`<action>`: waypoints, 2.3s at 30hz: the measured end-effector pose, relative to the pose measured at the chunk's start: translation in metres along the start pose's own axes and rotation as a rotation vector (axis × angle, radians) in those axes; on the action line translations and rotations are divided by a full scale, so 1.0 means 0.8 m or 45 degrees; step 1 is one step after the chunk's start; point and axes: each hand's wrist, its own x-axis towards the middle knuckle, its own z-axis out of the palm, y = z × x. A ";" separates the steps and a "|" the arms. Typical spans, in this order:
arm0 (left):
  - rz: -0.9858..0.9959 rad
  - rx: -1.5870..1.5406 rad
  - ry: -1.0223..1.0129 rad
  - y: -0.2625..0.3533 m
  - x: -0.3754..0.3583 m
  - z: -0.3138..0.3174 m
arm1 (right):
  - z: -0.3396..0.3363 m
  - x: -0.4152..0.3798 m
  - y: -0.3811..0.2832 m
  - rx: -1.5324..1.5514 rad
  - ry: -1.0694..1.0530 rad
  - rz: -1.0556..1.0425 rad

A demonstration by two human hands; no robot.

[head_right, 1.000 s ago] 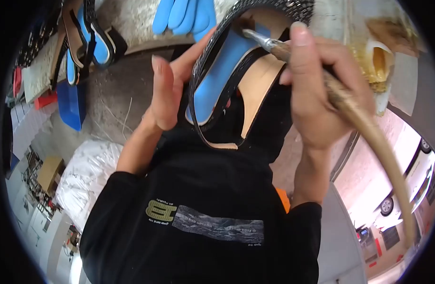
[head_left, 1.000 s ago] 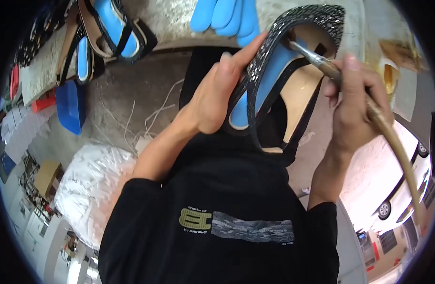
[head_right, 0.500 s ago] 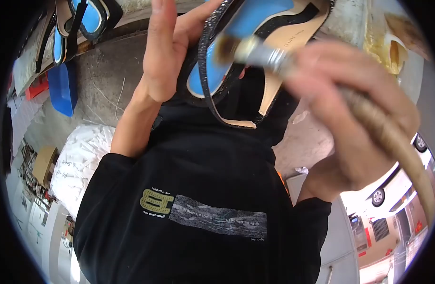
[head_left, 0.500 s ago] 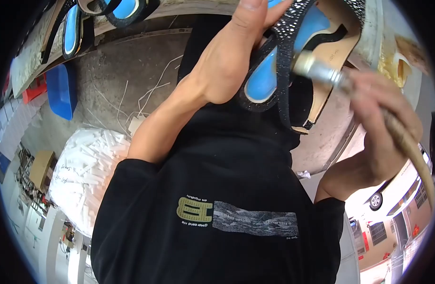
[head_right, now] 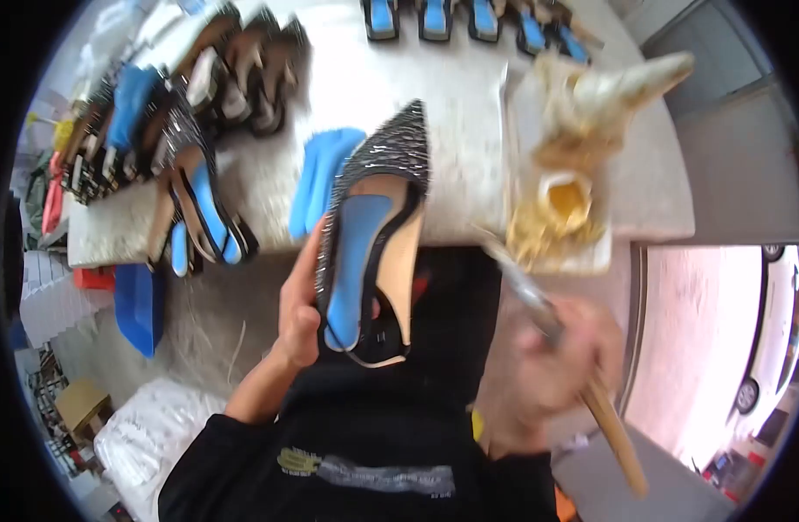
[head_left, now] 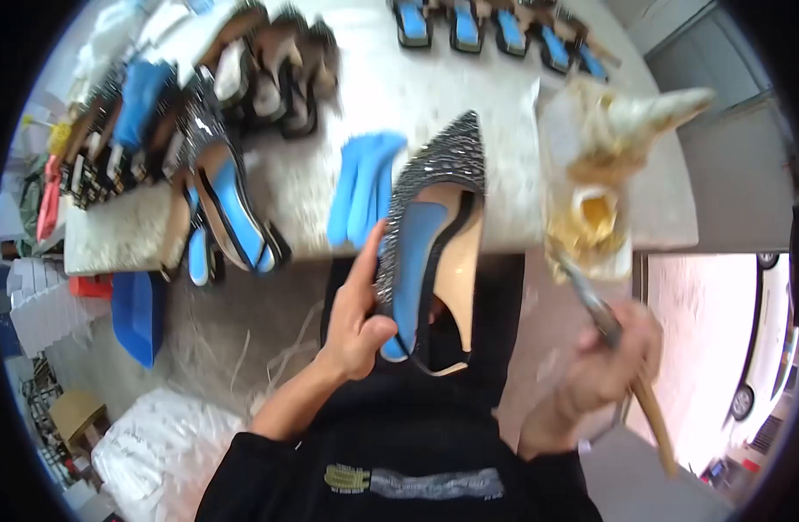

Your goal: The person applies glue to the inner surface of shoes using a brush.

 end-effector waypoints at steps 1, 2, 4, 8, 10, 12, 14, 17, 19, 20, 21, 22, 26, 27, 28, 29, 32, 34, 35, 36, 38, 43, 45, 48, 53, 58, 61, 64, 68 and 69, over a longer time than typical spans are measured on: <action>0.126 0.106 0.140 0.015 0.022 -0.010 | -0.025 0.013 0.001 -0.008 0.129 -0.010; 0.059 0.217 0.263 0.039 0.044 -0.022 | -0.043 0.020 0.006 -0.022 0.250 0.001; 0.122 0.379 0.516 0.086 0.134 -0.065 | -0.047 0.027 0.004 0.041 0.354 0.073; 0.154 0.418 0.466 0.132 0.274 -0.124 | -0.061 0.015 0.018 0.044 0.180 0.277; 0.116 0.489 0.510 0.129 0.318 -0.119 | -0.068 0.007 0.020 0.048 0.181 0.287; 0.074 0.551 0.550 0.115 0.342 -0.110 | -0.076 -0.003 0.024 -0.007 0.163 0.322; 0.018 0.597 0.583 0.091 0.365 -0.106 | -0.090 -0.007 0.032 -0.038 0.168 0.336; -0.125 0.648 0.626 0.053 0.423 -0.133 | -0.128 -0.010 0.041 -0.149 0.246 0.357; -0.251 0.676 0.668 0.025 0.463 -0.168 | -0.142 -0.007 0.041 -0.212 0.258 0.388; -0.307 0.687 0.699 0.013 0.482 -0.186 | -0.146 -0.003 0.042 -0.212 0.253 0.396; -0.356 0.699 0.730 0.003 0.499 -0.205 | -0.148 0.001 0.042 -0.207 0.251 0.399; -0.407 0.712 0.759 -0.003 0.519 -0.222 | -0.151 0.004 0.042 -0.202 0.250 0.405; -0.577 0.753 0.865 -0.020 0.542 -0.268 | -0.150 0.020 0.045 -0.068 0.116 0.397; -0.421 1.151 0.756 0.002 0.533 -0.250 | -0.138 0.032 0.045 -0.216 0.122 0.239; -0.257 1.536 0.627 0.031 0.516 -0.221 | -0.128 0.042 0.044 -0.360 0.122 0.074; 0.186 1.600 0.641 0.053 0.491 -0.192 | -0.126 0.048 0.039 -0.386 0.104 0.224; 0.408 1.799 0.231 0.159 0.315 -0.062 | -0.129 0.061 0.060 -0.712 -0.079 0.131; 0.127 1.859 -0.101 0.143 0.213 -0.045 | -0.117 0.082 0.076 -1.061 -0.249 -0.239; -0.084 2.047 -0.158 0.146 0.158 -0.008 | -0.098 0.097 0.079 -1.114 -0.269 -0.342; 0.162 2.124 -0.025 0.093 0.120 -0.005 | -0.076 0.113 0.085 -1.175 -0.225 -0.381; 0.329 1.965 0.176 -0.032 0.102 -0.026 | -0.017 0.147 0.084 -1.386 -0.199 -0.371; -0.056 2.348 0.391 -0.071 0.107 -0.049 | 0.043 0.164 0.070 -1.352 -0.518 0.124; 0.125 2.341 0.466 -0.061 0.102 -0.070 | 0.045 0.168 0.100 -1.347 -0.514 0.028; 0.784 1.672 0.504 0.004 0.034 -0.052 | 0.029 0.176 0.145 -1.303 -0.324 -0.143; 0.713 1.230 1.334 -0.004 -0.084 -0.106 | 0.050 0.167 0.105 -1.367 -0.399 0.001; 0.623 1.288 1.327 -0.041 -0.044 -0.108 | 0.117 0.127 0.052 -1.304 -0.539 0.043; 0.523 1.285 1.356 -0.048 -0.030 -0.111 | 0.158 0.078 0.032 -1.286 -0.569 -0.001; 0.275 0.986 1.399 -0.032 -0.029 -0.111 | 0.187 0.041 0.016 -1.169 -0.678 0.006; 0.463 0.672 1.448 0.005 -0.085 -0.109 | 0.209 0.019 0.007 -1.149 -0.654 -0.016; 0.482 0.792 1.489 0.025 -0.107 -0.105 | 0.212 0.019 0.005 -1.144 -0.666 -0.016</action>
